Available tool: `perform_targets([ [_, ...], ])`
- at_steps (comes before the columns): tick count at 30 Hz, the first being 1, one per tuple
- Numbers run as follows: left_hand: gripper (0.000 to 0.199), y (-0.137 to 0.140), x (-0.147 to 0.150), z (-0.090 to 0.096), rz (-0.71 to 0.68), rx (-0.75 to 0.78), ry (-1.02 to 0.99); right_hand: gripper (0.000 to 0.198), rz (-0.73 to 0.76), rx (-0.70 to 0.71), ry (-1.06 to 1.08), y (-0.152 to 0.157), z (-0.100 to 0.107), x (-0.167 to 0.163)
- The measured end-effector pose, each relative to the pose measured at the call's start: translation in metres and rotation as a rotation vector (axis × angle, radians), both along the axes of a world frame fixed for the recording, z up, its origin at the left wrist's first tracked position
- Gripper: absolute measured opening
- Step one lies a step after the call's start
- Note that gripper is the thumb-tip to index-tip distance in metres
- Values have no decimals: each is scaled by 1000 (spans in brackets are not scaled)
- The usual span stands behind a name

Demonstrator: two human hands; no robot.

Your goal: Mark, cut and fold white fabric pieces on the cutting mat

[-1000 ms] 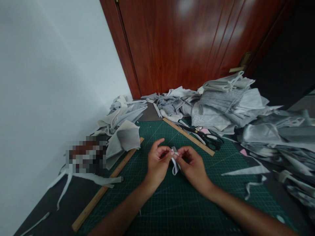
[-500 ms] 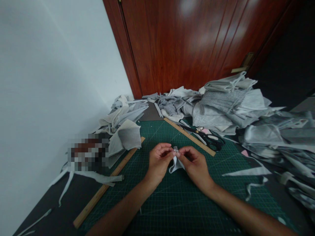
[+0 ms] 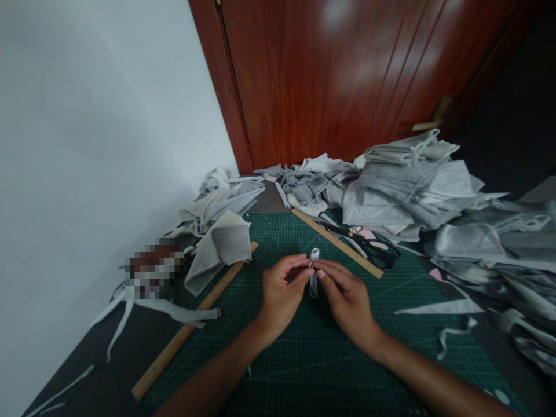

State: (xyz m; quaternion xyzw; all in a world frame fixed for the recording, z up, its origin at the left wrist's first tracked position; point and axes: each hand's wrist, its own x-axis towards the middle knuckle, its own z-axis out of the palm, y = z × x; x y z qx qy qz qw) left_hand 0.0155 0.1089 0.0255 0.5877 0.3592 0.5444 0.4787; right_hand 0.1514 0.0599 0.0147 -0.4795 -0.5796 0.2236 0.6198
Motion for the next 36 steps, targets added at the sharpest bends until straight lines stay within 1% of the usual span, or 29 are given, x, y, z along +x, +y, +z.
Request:
perform_targets([
  [5,19,-2,-3,-2,75,178,153,26,10,-25,10,0,0,-1],
  [8,17,-4,-4,-1,115,232,223,26,21,-46,-3,-4,0,-2],
  [14,17,-2,-6,0,153,211,204,39,30,-44,-139,-16,-7,-5],
  [18,15,2,-7,-1,159,196,212,43,40,29,-320,-16,-9,-1],
  [20,15,4,-7,-1,136,142,183,41,-2,79,-421,-12,-6,4],
  [23,18,6,-6,-1,66,47,99,36,-104,157,-527,-3,3,16],
  [25,20,6,-5,-1,16,22,62,38,-102,183,-572,2,8,23],
  [28,19,6,-4,1,-49,21,50,37,34,137,-584,8,11,31],
  [31,17,4,-5,3,-67,26,78,31,136,90,-544,12,11,32],
  [34,13,3,-6,3,-43,72,138,20,125,63,-481,13,9,31],
  [36,12,4,-6,2,-33,106,164,15,105,8,-412,13,9,30],
])
